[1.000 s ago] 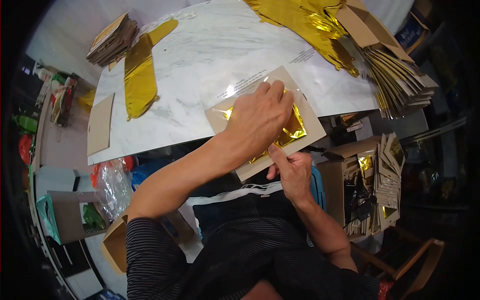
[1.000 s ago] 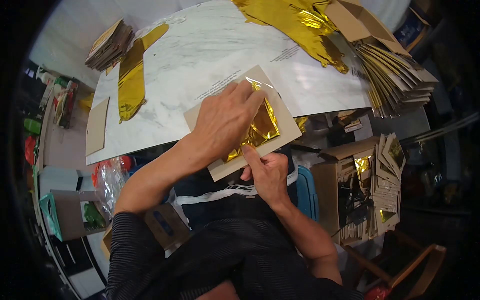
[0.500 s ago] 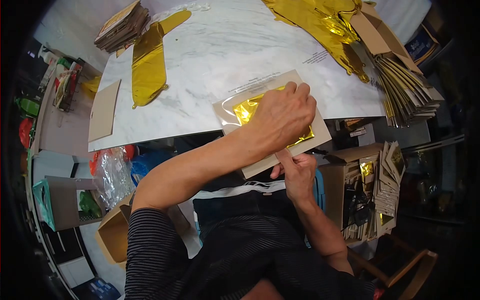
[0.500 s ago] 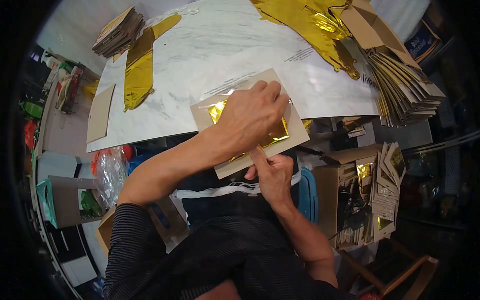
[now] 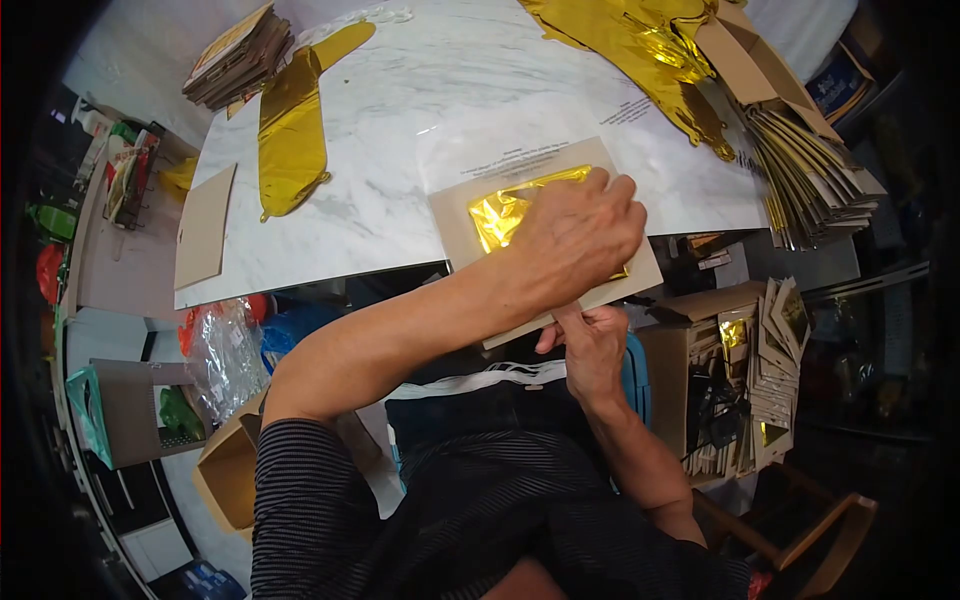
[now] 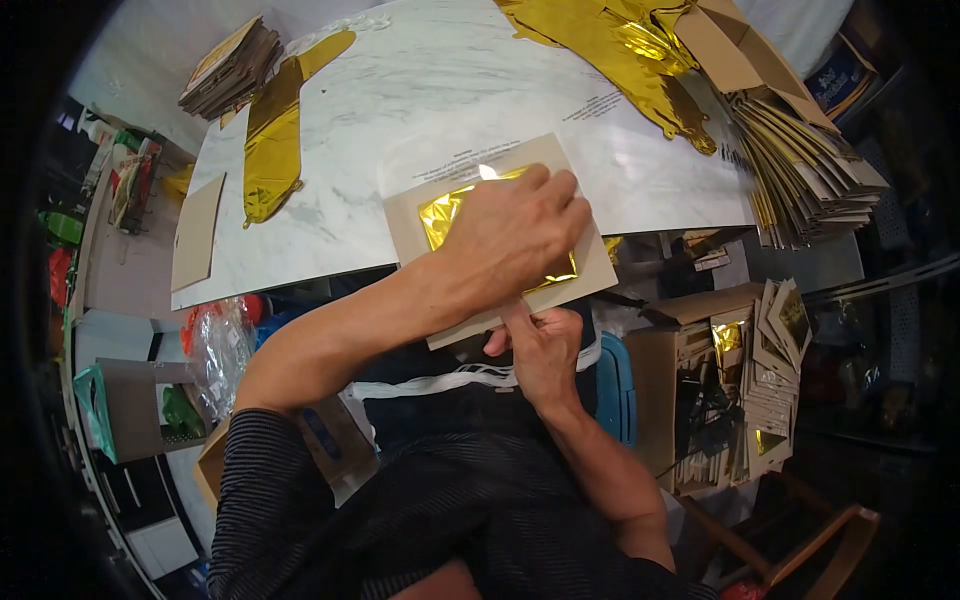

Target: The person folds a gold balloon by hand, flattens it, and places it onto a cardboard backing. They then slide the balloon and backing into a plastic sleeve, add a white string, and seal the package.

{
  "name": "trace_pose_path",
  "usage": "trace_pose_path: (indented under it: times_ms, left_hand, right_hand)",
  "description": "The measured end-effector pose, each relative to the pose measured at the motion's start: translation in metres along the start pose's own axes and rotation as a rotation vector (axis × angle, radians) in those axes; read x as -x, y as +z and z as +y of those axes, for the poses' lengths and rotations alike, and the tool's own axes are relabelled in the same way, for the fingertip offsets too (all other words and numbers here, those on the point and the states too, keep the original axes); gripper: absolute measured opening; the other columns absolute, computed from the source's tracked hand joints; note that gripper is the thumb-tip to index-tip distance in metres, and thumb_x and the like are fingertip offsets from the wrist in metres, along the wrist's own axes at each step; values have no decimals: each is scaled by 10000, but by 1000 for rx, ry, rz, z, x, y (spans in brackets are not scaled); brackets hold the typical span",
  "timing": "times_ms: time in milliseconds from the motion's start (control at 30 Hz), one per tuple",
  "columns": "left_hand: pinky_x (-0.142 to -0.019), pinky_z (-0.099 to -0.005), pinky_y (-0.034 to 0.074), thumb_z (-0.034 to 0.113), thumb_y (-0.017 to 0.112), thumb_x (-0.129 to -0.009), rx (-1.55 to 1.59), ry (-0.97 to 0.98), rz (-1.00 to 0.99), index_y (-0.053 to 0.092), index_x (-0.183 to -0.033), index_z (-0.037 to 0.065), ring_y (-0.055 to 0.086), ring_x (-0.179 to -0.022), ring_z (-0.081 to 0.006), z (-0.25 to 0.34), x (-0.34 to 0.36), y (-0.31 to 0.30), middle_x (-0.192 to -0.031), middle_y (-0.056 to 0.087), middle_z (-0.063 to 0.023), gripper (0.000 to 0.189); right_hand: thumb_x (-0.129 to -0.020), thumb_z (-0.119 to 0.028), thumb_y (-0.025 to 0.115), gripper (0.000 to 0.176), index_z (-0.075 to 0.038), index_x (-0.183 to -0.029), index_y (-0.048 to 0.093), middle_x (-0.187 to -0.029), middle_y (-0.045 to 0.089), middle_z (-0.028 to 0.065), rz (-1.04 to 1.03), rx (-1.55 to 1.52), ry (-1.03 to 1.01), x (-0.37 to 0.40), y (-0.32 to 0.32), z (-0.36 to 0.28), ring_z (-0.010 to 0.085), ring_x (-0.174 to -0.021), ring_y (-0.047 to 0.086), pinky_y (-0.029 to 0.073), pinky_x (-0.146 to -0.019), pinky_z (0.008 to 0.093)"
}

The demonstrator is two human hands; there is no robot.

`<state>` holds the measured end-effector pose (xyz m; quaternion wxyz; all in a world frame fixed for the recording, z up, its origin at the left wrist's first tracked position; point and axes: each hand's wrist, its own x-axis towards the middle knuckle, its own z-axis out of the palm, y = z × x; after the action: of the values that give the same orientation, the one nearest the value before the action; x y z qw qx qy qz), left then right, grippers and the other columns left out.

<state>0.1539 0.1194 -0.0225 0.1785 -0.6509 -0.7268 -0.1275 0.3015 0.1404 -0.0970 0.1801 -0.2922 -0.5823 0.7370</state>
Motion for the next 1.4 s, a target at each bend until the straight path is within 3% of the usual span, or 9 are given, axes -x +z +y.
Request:
trace_pose_path:
  times_ms: [233,667,867,933,967,1033,1067,1200,1400]
  left_hand:
    - [-616,-403,571,145,685,-870,-52,-212,-83,618,-1026,59,707,-946,-276,-10,26,-17,-967,638,-99,190]
    - [-626,-409,557,157,715,-848,68,-102,-54,627,-1032,79,711,-862,-296,-6,18,-13,-922,640,-99,218]
    - [-644,-393,569,176,677,-882,120,-103,-28,681,-968,45,688,-952,-280,-9,31,-16,-988,664,-115,158]
    - [-779,-408,568,172,662,-900,60,-167,-22,689,-1014,37,654,-1034,-296,-15,40,-11,-1010,658,-123,179]
    - [-779,-408,568,172,662,-900,60,-166,-23,689,-1014,37,654,-1034,-296,-19,45,-10,-1010,658,-123,179]
    - [-982,-424,536,89,732,-827,189,-168,-74,685,-1251,87,617,-1150,-343,-28,58,-11,-1224,663,-161,426]
    - [-1058,-434,516,88,740,-867,243,-191,-104,672,-1294,76,605,-1231,-374,-28,62,-13,-1315,651,-185,432]
    - [-1032,-440,510,189,705,-940,285,-118,24,696,-1220,39,613,-1202,-363,-28,73,-11,-1265,650,-186,318]
    - [-1129,-473,474,368,796,-886,398,-97,-12,686,-1290,58,555,-1333,-420,-31,82,-14,-1385,597,-216,521]
  right_hand:
    - [-1013,-242,748,341,40,-822,750,-624,662,67,88,-107,-28,-5,2,-10,140,-497,624,500,-511,252]
    - [-1026,-234,734,337,55,-854,747,-663,690,88,1,-50,-59,-4,3,-5,138,-524,648,525,-521,254]
    - [-1023,-250,738,343,52,-861,745,-649,682,78,69,-146,-3,-9,0,-7,159,-509,656,553,-527,274]
    - [-1044,-201,682,296,90,-1010,727,-819,735,136,-68,-178,62,-11,-5,-7,197,-662,732,619,-626,310]
    - [-1044,-201,682,296,90,-1010,727,-819,735,136,-67,-179,63,-9,-7,-6,197,-662,732,619,-626,310]
    - [-1060,-136,601,297,122,-1196,662,-1047,738,196,-272,-231,-80,0,-11,-2,252,-881,767,659,-754,363]
    - [-1061,-88,543,329,126,-1304,602,-1182,706,221,-358,-219,-81,0,-22,4,293,-1020,750,663,-822,397]
    - [-1085,-109,578,299,83,-1312,610,-1174,720,185,-98,-261,-66,-4,-23,25,254,-983,760,670,-801,379]
    - [-1089,-108,582,278,41,-1322,603,-1144,725,119,7,-367,-186,-33,-19,34,189,-943,748,656,-768,328]
